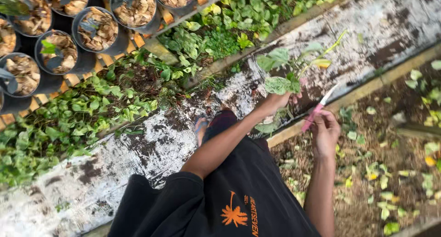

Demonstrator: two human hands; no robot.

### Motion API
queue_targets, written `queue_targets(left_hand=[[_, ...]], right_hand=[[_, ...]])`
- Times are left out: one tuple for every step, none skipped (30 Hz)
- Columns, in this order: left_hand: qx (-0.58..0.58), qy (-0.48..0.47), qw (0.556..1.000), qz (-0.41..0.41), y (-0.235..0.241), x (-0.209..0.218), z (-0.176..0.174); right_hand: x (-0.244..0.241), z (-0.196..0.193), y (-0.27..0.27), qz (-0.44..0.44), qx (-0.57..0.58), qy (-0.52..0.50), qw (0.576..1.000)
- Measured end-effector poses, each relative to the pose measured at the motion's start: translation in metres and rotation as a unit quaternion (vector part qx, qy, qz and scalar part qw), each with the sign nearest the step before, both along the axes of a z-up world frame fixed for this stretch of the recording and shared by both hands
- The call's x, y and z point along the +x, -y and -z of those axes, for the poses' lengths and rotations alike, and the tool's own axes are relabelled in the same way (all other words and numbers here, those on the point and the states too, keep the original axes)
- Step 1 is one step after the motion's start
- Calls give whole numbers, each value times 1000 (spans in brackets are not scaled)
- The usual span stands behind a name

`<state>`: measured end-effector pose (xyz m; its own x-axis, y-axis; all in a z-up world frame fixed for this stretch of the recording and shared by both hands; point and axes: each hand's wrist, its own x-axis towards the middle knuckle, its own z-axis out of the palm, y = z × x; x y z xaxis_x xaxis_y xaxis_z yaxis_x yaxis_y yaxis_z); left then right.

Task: The person uses pink-handled shears to cut stems of variegated leafy plants in a raised garden bed. They remove weeds by hand, gather the cuttings, and walk along the bed to collect more stems, ending with a bundle of plant material.

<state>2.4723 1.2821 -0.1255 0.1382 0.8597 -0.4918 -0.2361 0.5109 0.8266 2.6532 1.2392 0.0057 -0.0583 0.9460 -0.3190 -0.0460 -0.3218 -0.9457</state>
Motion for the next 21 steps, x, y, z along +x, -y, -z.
queue_targets(left_hand=[[48,8,999,-18,-3,-1,0],[99,19,994,-35,-9,0,-1],[149,28,987,-51,-19,0,-1],[157,15,985,-70,-24,0,-1],[166,2,982,-90,-31,-3,0],[171,-12,979,-108,-39,-4,1],[188,7,973,-134,-48,-3,2],[208,25,965,-158,-61,-3,3],[227,43,956,-181,-73,-3,4],[229,-9,956,-186,-83,-3,8],[229,-61,953,-189,-95,-3,12],[230,-105,948,-191,-109,5,16],[213,-58,953,-209,-119,14,22],[201,-14,953,-226,-134,19,28],[189,31,951,-242,-150,26,36],[140,3,973,-183,-153,36,47],[90,-25,988,-122,-159,47,58],[43,-55,996,-60,-172,48,70],[61,-29,993,-92,-187,41,81],[69,7,989,-129,-189,49,90],[77,41,982,-167,-189,58,97]], right_hand=[[1,-1,-19,-7,2,5,1000],[1,-2,-39,-13,-6,-4,1000],[0,-2,-58,-18,-14,-13,1000],[1,-3,-70,-23,-28,-19,999],[-2,-2,-83,-34,-28,-23,999],[-9,2,-93,-44,-31,-26,998],[-15,6,-104,-53,-34,-30,998],[-23,11,-115,-60,-25,-60,996],[-34,18,-124,-67,-16,-91,994],[-41,24,-132,-68,-6,-122,990],[-51,32,-141,-65,-4,-150,987],[-56,37,-148,-60,0,-169,984],[-57,39,-157,-55,4,-188,981],[-60,41,-172,-45,-11,-177,983],[-63,43,-184,-35,-27,-166,985],[-63,47,-188,-24,-51,-157,986],[-61,49,-194,-20,-70,-154,985],[-65,54,-204,-16,-85,-155,984],[-70,61,-216,-11,-100,-156,983],[-66,65,-222,-3,-135,-173,976],[-61,69,-228,6,-169,-189,967]])
